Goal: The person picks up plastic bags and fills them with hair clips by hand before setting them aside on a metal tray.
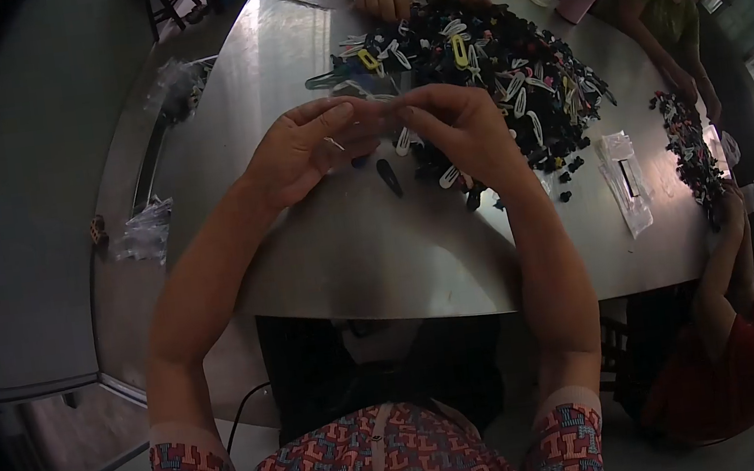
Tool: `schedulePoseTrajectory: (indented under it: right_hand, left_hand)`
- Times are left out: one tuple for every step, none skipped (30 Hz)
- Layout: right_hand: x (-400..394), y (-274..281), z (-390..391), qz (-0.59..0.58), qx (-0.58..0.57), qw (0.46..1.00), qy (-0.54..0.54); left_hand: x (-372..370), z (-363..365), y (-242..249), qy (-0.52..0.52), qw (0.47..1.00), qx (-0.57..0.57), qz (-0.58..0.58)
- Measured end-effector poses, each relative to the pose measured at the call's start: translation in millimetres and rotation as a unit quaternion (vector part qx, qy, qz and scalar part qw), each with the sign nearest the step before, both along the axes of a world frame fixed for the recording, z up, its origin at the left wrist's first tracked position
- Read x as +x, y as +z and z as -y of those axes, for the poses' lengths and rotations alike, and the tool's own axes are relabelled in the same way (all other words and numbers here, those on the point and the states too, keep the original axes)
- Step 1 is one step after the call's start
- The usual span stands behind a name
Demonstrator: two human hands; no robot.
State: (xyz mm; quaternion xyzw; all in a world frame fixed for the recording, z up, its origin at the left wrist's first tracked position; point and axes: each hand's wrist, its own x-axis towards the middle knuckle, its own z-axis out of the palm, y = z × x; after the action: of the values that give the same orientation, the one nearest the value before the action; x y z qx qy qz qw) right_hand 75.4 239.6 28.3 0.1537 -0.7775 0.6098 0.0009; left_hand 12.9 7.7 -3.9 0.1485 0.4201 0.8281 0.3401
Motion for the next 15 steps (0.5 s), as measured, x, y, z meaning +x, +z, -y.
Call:
schedulePoseTrajectory:
  right_hand:
    - [0,1,3,-0.007,0.005,1.000,-0.030]
    - [0,1,5,-0.013,0.010,0.998,-0.060]
    - [1,0,7,-0.012,0.009,0.998,-0.062]
    - [1,-1,9,-0.014,0.007,0.997,-0.073]
    - [1,-1,9,-0.017,0.006,0.996,-0.085]
    - [1,-2,9,-0.016,0.005,0.996,-0.085]
    - [0,-3,8,-0.013,0.001,0.996,-0.087]
    - [-1,-3,7,-0.009,-0.003,0.996,-0.088]
    - [-1,-4,7,-0.009,-0.003,0.996,-0.088]
    - [-1,-4,7,-0.004,0.001,0.996,-0.091]
    - [-1,-4,7,0.001,0.006,0.996,-0.094]
    - [-1,-4,8,0.002,0.006,0.996,-0.093]
    - [1,-3,10,0.008,-0.016,0.997,-0.081]
    - [1,-3,11,0.014,-0.039,0.997,-0.069]
    - [2,-3,11,0.015,-0.038,0.997,-0.068]
  left_hand:
    - [1,0,1,-0.002,1.000,-0.001,0.002]
    - [2,0,2,0.000,1.000,0.004,0.000]
    - [2,0,3,0.002,1.000,0.008,-0.001]
    - [2,1,4,0.001,1.000,0.007,-0.001]
    - [2,1,5,0.013,1.000,0.013,0.003]
    - [1,2,5,0.025,0.999,0.020,0.008]
    - [-2,4,4,0.025,0.999,0.019,0.008]
    - [-6,7,4,0.035,0.999,0.008,-0.006]
    - [-8,8,4,0.046,0.999,-0.003,-0.021]
    - [-8,9,3,0.045,0.999,-0.003,-0.021]
    - [-8,9,2,0.055,0.998,-0.017,-0.031]
    - [-8,10,2,0.064,0.997,-0.031,-0.041]
    - [-8,10,2,0.065,0.997,-0.030,-0.041]
    - [-8,10,2,0.057,0.997,-0.027,-0.036]
    - [-7,10,2,0.048,0.998,-0.023,-0.032]
